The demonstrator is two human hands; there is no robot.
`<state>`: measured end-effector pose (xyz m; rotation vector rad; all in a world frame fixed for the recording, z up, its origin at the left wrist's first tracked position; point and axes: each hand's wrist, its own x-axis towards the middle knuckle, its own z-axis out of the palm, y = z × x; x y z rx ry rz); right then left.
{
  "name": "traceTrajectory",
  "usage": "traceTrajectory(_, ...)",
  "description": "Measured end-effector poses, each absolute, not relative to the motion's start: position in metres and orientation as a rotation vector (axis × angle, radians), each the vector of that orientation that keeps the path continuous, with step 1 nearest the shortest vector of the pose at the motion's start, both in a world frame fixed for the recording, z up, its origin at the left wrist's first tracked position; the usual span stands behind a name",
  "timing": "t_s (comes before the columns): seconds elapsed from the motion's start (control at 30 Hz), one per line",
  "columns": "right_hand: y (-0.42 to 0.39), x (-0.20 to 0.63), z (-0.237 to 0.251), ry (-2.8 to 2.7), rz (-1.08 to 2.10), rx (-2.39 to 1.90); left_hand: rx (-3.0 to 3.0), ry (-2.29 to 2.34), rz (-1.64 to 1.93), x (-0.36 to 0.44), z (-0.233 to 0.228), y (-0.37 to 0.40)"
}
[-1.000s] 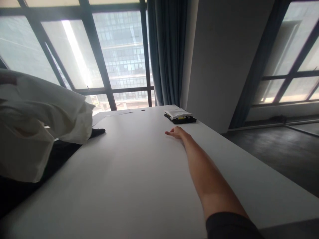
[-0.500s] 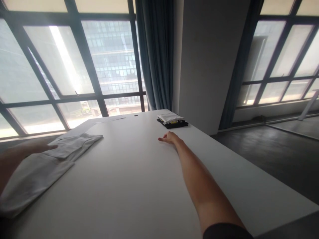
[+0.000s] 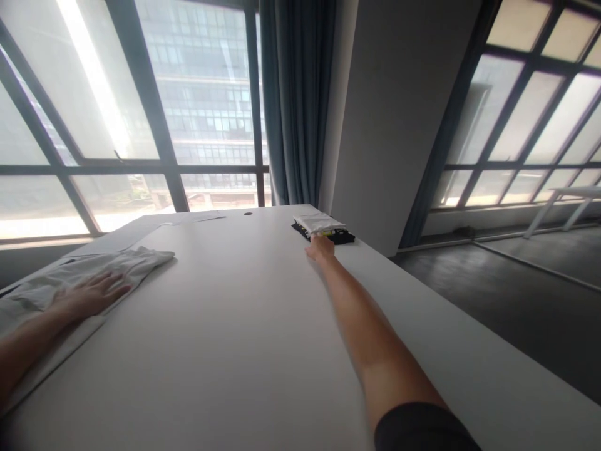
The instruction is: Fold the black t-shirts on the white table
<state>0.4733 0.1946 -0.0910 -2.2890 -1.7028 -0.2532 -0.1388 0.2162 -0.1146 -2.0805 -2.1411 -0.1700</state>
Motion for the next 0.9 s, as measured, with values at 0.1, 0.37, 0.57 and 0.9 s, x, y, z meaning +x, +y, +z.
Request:
traceTrajectory(0.1,0.227,0.486,-0.091,-1.698,-0.281,-2.329,-2.011,-2.262,-0.143,-0.134,-0.119,0.213)
traceTrajectory(0.37,0.294,0.513,-0.123,-1.655,-0.201,-2.358,-2.001,-2.255,-0.185,-0.132,-0.123,0.214)
traceTrajectory(0.57,0.306,0.525,-0.12,-1.645,-0.268,-2.346,-1.998,-2.272,-0.173,-0.13,-0.122,0.21)
traceTrajectory(0.9,0.226,0.49,-0.076,-1.87,-0.052,-2.342,-1.995,-2.331,-0.129,-0.12,-0.11,0.199)
